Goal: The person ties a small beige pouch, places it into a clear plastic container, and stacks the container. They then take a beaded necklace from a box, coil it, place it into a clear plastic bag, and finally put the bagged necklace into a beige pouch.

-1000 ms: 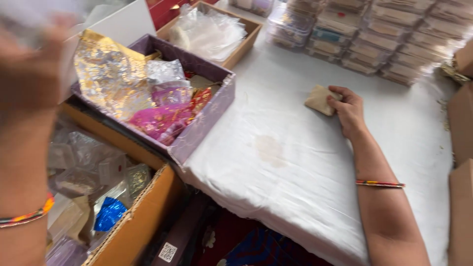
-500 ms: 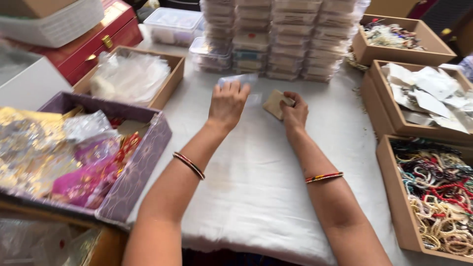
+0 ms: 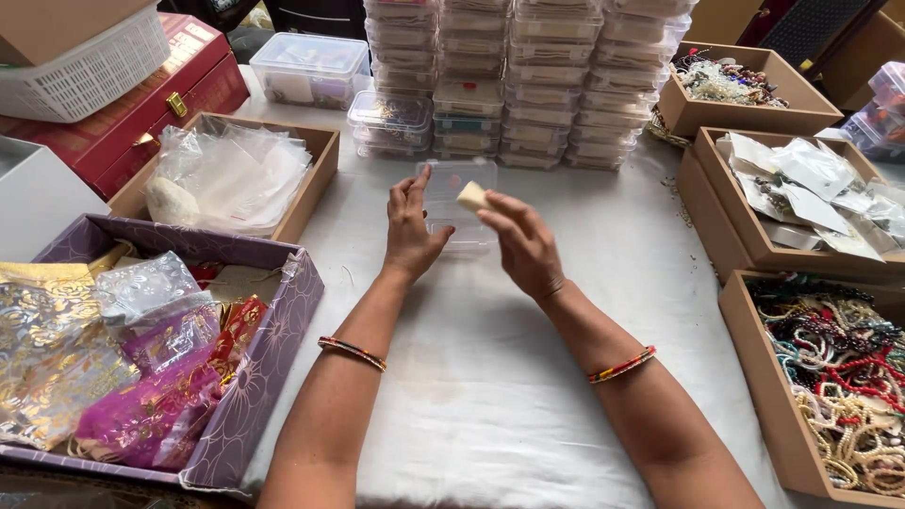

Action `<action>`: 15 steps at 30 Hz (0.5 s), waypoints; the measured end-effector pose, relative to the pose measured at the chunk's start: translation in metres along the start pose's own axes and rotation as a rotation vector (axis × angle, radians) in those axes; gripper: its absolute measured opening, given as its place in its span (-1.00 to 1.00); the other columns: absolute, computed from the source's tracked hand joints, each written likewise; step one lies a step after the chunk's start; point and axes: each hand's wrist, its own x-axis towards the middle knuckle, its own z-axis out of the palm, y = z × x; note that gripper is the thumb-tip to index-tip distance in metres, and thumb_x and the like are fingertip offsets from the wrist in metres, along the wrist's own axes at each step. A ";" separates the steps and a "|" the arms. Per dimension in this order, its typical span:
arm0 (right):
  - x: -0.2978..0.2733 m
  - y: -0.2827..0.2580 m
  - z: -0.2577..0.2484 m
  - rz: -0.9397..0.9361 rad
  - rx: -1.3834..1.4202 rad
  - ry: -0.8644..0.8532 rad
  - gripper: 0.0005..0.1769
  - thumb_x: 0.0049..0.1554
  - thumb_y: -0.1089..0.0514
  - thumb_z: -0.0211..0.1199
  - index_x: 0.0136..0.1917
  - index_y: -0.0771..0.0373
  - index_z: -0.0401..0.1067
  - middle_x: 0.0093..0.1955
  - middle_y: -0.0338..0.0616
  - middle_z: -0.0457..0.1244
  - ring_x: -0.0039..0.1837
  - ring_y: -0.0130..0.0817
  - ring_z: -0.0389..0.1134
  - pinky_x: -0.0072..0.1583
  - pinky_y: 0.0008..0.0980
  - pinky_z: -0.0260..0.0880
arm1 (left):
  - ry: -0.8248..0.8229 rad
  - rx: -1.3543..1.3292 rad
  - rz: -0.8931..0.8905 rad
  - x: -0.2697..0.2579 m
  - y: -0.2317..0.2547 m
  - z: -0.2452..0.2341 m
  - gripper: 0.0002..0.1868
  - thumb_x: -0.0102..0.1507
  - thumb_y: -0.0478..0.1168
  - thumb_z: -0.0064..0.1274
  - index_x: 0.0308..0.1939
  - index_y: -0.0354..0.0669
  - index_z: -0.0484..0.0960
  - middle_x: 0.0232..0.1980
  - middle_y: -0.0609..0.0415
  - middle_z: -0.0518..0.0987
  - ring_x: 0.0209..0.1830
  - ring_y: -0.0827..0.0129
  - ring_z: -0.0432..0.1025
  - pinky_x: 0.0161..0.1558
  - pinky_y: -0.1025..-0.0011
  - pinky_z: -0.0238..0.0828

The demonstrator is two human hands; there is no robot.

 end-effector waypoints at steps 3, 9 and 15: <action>0.004 -0.009 0.000 -0.106 0.009 -0.154 -0.58 0.23 0.43 0.21 0.31 0.12 0.38 0.37 -0.04 0.27 0.34 -0.07 0.39 0.28 -0.17 0.56 | 0.075 0.178 0.106 0.000 -0.003 0.005 0.06 0.02 -0.20 0.42 0.55 0.10 0.21 0.49 -0.02 0.16 0.42 -0.05 0.22 0.41 0.10 0.22; -0.009 0.019 0.008 0.291 0.241 -0.237 -0.55 0.13 0.44 0.32 0.25 0.16 0.37 0.27 -0.09 0.25 0.27 -0.11 0.41 0.21 -0.29 0.62 | -0.159 0.170 -0.030 -0.006 0.008 0.000 -0.10 0.10 -0.03 0.47 0.48 0.21 0.37 0.38 0.24 0.48 0.52 0.21 0.19 0.49 0.05 0.06; -0.022 0.032 0.016 0.505 0.528 -0.374 -0.62 0.13 0.41 0.35 0.17 0.22 0.36 0.23 -0.13 0.25 0.24 -0.25 0.41 0.27 -0.32 0.59 | -0.210 0.039 0.023 -0.010 0.012 0.000 -0.20 -0.03 0.02 0.47 0.28 0.19 0.53 0.27 0.23 0.54 0.39 0.30 0.31 0.43 0.20 0.31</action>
